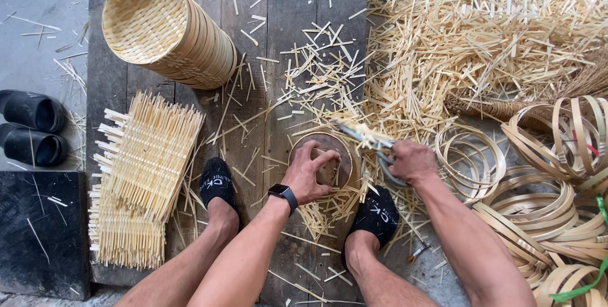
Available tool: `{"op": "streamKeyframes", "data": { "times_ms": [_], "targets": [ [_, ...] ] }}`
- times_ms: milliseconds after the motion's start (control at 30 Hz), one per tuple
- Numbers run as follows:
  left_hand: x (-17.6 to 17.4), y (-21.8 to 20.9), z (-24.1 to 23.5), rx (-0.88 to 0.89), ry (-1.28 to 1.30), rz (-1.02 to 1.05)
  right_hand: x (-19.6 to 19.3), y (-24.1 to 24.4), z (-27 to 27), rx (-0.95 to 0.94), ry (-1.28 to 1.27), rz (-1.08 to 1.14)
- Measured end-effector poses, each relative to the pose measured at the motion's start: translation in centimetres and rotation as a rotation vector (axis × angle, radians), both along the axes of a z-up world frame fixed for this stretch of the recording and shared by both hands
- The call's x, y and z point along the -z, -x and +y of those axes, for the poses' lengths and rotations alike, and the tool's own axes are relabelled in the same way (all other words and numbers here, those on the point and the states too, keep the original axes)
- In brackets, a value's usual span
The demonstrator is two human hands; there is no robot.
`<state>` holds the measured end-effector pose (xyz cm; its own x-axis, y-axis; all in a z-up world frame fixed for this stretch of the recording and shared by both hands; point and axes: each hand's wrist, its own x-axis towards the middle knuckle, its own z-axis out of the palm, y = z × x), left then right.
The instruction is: The person weaves bamboo strips into circular basket bases using a wooden mold and shears. They repeatedly cut strips, fit them into the mold, and trim excess material, stacking finished pieces nearby.
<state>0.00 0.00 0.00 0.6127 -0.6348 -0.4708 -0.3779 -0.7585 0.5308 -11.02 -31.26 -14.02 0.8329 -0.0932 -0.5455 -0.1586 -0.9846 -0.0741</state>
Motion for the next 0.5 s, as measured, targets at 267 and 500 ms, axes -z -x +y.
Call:
{"op": "streamKeyframes", "data": {
  "times_ms": [267,500],
  "targets": [
    [3.4,-3.1,0.7,-0.580,0.228,0.062,-4.5,-4.0,1.7,0.899,-0.213,0.027],
    [9.3,-4.7,-0.3,-0.944,0.292,0.363,-8.5,-4.0,7.7,0.768,-0.744,-0.083]
  ]
}}
